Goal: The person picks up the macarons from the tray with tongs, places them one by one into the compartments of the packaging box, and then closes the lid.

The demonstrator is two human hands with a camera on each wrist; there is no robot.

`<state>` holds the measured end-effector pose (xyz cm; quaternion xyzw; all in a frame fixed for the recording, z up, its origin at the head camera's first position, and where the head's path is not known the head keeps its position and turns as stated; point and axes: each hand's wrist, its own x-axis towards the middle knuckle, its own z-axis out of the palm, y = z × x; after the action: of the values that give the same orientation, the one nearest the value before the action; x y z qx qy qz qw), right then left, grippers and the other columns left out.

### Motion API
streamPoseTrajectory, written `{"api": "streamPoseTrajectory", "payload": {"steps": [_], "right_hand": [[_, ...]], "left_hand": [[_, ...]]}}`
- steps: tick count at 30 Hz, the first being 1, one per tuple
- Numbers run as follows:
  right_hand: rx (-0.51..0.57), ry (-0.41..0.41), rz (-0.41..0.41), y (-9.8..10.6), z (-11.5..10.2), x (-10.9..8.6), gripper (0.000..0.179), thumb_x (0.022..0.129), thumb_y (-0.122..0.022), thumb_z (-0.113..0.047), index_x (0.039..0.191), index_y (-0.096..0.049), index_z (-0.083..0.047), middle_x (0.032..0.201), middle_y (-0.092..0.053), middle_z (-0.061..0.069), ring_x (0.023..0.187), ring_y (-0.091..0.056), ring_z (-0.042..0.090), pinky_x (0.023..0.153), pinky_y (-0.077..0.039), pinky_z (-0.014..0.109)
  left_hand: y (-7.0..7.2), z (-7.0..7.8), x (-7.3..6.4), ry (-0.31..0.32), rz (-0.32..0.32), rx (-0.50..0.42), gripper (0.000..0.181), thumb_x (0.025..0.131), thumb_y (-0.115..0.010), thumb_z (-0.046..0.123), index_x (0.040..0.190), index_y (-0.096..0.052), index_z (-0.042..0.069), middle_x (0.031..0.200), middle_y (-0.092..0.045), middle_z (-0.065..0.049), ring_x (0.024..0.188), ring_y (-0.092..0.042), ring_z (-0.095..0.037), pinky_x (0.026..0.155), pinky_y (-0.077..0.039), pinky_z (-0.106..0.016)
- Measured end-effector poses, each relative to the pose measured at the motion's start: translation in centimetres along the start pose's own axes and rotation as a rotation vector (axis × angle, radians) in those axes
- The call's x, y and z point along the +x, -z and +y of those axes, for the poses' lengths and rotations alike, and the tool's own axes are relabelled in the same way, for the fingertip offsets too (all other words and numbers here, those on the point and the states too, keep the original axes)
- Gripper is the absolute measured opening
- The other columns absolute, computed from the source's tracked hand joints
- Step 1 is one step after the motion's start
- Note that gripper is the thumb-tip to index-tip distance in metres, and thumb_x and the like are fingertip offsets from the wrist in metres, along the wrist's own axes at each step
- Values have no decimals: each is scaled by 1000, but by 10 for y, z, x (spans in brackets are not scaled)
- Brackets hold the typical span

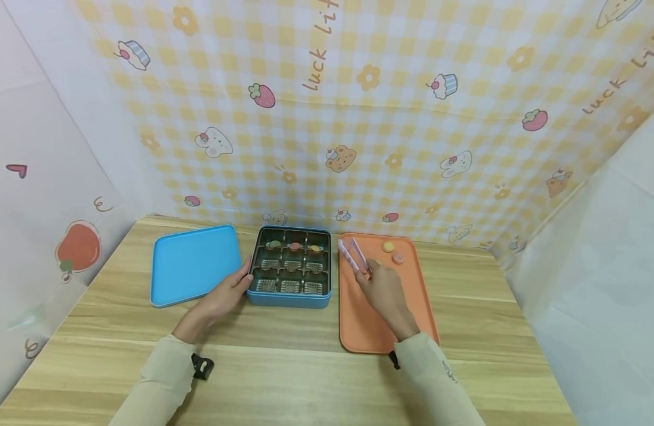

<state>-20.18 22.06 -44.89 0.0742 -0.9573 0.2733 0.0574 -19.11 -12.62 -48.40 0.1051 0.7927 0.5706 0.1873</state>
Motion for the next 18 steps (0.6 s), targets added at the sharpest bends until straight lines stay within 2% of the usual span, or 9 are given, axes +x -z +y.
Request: {"api": "streamPoseTrajectory", "payload": {"steps": [8, 13, 18], "right_hand": [[-17, 4, -3, -5, -10, -1, 18, 98, -64, -25, 92, -66, -8, 56, -51, 3, 41, -39, 11, 41, -30, 23], [-56, 30, 33, -9, -17, -1, 23, 98, -65, -27, 84, -63, -10, 52, -47, 1, 39, -38, 11, 40, -28, 22], [-51, 27, 18, -11, -23, -2, 22, 100, -61, -28, 92, -65, -8, 51, -44, 1, 35, -34, 10, 37, -24, 20]], "left_hand": [[0, -3, 0, 1, 7, 6, 59, 111, -24, 17, 158, 11, 6, 165, 11, -13, 151, 9, -33, 121, -5, -54], [0, -3, 0, 8, 2, 11, 59, 111, -23, 18, 157, 11, 6, 165, 12, -14, 151, 9, -34, 121, -5, -54], [0, -3, 1, 4, -2, 15, 59, 111, -23, 18, 158, 11, 7, 165, 12, -15, 151, 9, -35, 121, -5, -55]]}}
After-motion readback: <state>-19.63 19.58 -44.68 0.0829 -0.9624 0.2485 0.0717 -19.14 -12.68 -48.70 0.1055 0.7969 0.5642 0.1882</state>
